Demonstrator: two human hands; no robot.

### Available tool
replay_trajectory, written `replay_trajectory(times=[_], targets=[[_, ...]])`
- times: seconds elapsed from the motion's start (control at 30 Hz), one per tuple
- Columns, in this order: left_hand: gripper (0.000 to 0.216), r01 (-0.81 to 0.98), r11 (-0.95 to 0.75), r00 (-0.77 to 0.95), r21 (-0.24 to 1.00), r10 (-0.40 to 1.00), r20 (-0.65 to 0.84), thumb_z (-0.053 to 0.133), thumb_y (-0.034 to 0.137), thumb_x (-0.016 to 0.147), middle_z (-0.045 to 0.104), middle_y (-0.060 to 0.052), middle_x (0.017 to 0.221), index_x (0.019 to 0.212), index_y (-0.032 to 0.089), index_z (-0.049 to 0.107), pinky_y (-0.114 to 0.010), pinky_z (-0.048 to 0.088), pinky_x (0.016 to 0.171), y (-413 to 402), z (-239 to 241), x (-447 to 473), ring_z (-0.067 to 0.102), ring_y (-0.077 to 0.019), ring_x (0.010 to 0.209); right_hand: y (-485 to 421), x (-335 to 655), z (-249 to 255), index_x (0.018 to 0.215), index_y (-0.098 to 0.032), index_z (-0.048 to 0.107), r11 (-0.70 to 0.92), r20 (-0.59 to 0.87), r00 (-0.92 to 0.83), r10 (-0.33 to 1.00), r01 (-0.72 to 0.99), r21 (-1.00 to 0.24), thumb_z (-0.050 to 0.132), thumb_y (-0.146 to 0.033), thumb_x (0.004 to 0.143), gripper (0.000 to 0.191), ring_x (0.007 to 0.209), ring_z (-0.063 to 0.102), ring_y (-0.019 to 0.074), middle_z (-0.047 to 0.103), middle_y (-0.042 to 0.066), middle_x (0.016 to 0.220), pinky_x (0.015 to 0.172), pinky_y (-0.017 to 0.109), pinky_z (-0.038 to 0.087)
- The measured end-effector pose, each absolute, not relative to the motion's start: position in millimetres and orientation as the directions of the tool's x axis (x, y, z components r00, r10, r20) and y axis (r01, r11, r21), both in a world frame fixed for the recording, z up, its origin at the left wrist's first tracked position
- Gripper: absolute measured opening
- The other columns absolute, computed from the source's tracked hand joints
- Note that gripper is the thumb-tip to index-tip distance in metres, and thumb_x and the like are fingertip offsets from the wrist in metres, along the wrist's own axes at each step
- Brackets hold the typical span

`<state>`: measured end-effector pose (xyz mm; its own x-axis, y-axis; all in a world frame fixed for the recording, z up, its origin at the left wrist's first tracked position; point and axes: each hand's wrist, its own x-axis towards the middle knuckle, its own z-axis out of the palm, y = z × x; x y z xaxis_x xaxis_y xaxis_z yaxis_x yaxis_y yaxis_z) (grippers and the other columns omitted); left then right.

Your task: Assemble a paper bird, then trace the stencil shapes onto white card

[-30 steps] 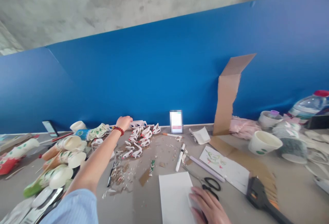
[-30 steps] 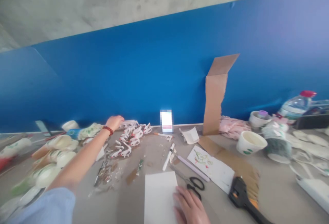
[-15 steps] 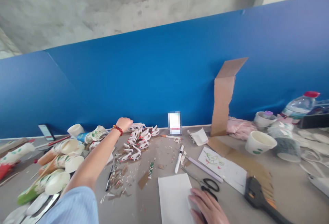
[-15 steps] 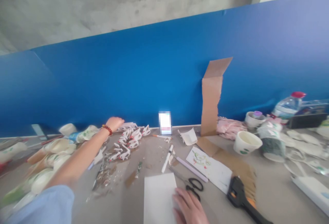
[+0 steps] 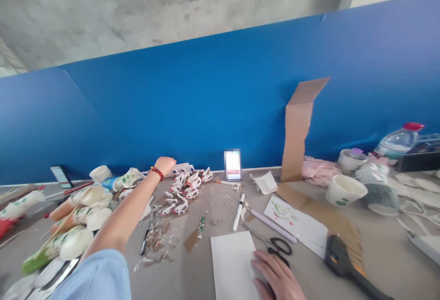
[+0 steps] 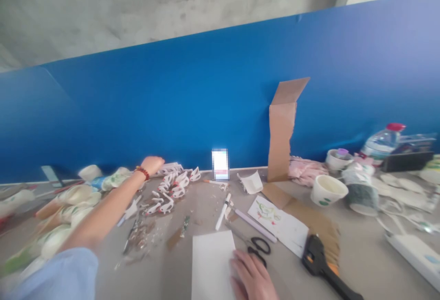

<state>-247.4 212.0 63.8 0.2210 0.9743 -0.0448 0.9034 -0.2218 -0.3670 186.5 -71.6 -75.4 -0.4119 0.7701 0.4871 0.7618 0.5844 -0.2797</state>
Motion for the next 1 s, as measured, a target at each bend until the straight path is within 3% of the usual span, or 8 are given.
replay_trajectory(times=[0.13, 0.27, 0.37, 0.4, 0.47, 0.6, 0.73, 1.0], targets=[[0.03, 0.913, -0.226, 0.276, -0.341, 0.955, 0.108, 0.058, 0.032, 0.094, 0.061, -0.009, 0.118, 0.119, 0.015, 0.058, -0.042, 0.054, 0.085, 198, 84, -243, 0.063, -0.0217, 0.1, -71, 186, -75, 0.107, -0.027, 0.071, 0.573, 0.459, -0.412, 0.787, 0.762, -0.3, 0.062, -0.032, 0.087, 0.022, 0.102, 0.069, 0.0259, 0.071, 0.007, 0.117, 0.085, 0.034, 0.057], [0.018, 0.931, -0.225, 0.317, -0.288, 0.889, 0.33, 0.052, 0.024, 0.093, 0.068, -0.013, 0.092, 0.086, 0.014, 0.066, -0.036, 0.05, 0.081, 176, 117, -241, 0.062, -0.0255, 0.096, -74, 185, -75, 0.109, -0.026, 0.07, 0.536, 0.406, -0.396, 0.824, 0.778, -0.328, 0.06, -0.031, 0.089, 0.024, 0.107, 0.067, 0.0272, 0.069, 0.008, 0.121, 0.089, 0.037, 0.056], [0.023, 0.961, -0.189, 0.266, -0.204, 0.834, 0.483, 0.044, 0.027, 0.096, 0.068, -0.015, 0.102, 0.097, 0.014, 0.064, -0.038, 0.047, 0.087, 140, 129, -230, 0.061, -0.0267, 0.101, -78, 183, -73, 0.111, -0.024, 0.069, 0.509, 0.364, -0.383, 0.849, 0.779, -0.367, 0.058, -0.03, 0.089, 0.025, 0.109, 0.065, 0.0279, 0.067, 0.009, 0.123, 0.092, 0.04, 0.055], [0.026, 0.974, -0.175, 0.224, -0.142, 0.812, 0.539, 0.042, 0.029, 0.097, 0.067, -0.015, 0.106, 0.101, 0.014, 0.062, -0.039, 0.047, 0.088, 124, 126, -221, 0.061, -0.0259, 0.101, -79, 182, -72, 0.111, -0.024, 0.069, 0.502, 0.352, -0.38, 0.855, 0.775, -0.384, 0.057, -0.029, 0.09, 0.025, 0.11, 0.064, 0.0282, 0.067, 0.01, 0.124, 0.093, 0.042, 0.054], [0.024, 0.923, -0.245, -0.003, 0.295, 0.765, 0.644, 0.05, 0.036, 0.093, 0.07, -0.01, 0.099, 0.098, 0.016, 0.061, -0.034, 0.049, 0.085, 84, 111, -195, 0.065, -0.0213, 0.091, -81, 182, -68, 0.113, -0.023, 0.067, 0.494, 0.341, -0.371, 0.864, 0.758, -0.427, 0.056, -0.027, 0.091, 0.025, 0.112, 0.063, 0.0283, 0.065, 0.01, 0.125, 0.094, 0.044, 0.053], [0.025, 0.425, -0.049, 0.045, 0.904, 0.998, 0.033, 0.059, 0.042, 0.085, 0.07, -0.002, 0.073, 0.085, 0.018, 0.06, -0.028, 0.053, 0.068, -1, 54, -130, 0.068, -0.017, 0.07, -83, 185, -54, 0.114, -0.021, 0.062, 0.477, 0.387, -0.298, 0.873, 0.688, -0.546, 0.052, -0.026, 0.094, 0.023, 0.113, 0.061, 0.028, 0.065, 0.013, 0.121, 0.093, 0.043, 0.053], [0.027, 0.177, 0.313, 0.18, 0.933, 0.922, -0.343, 0.066, 0.043, 0.078, 0.068, -0.001, 0.065, 0.075, 0.018, 0.057, -0.027, 0.052, 0.064, -57, -3, -92, 0.066, -0.0162, 0.062, -88, 181, -39, 0.125, -0.021, 0.052, 0.412, 0.325, -0.254, 0.911, 0.589, -0.695, 0.048, -0.03, 0.096, 0.03, 0.091, 0.068, 0.0211, 0.067, 0.011, 0.112, 0.077, 0.032, 0.058], [0.021, 0.282, 0.369, 0.201, 0.886, 0.88, -0.431, 0.059, 0.038, 0.084, 0.064, 0.001, 0.064, 0.08, 0.02, 0.052, -0.023, 0.049, 0.051, -81, -32, -94, 0.064, -0.0139, 0.054, -100, 151, -42, 0.123, -0.019, 0.052, 0.381, 0.171, -0.357, 0.918, 0.684, -0.622, 0.051, -0.024, 0.091, 0.033, 0.065, 0.065, 0.0172, 0.069, 0.005, 0.09, 0.06, 0.028, 0.053]])
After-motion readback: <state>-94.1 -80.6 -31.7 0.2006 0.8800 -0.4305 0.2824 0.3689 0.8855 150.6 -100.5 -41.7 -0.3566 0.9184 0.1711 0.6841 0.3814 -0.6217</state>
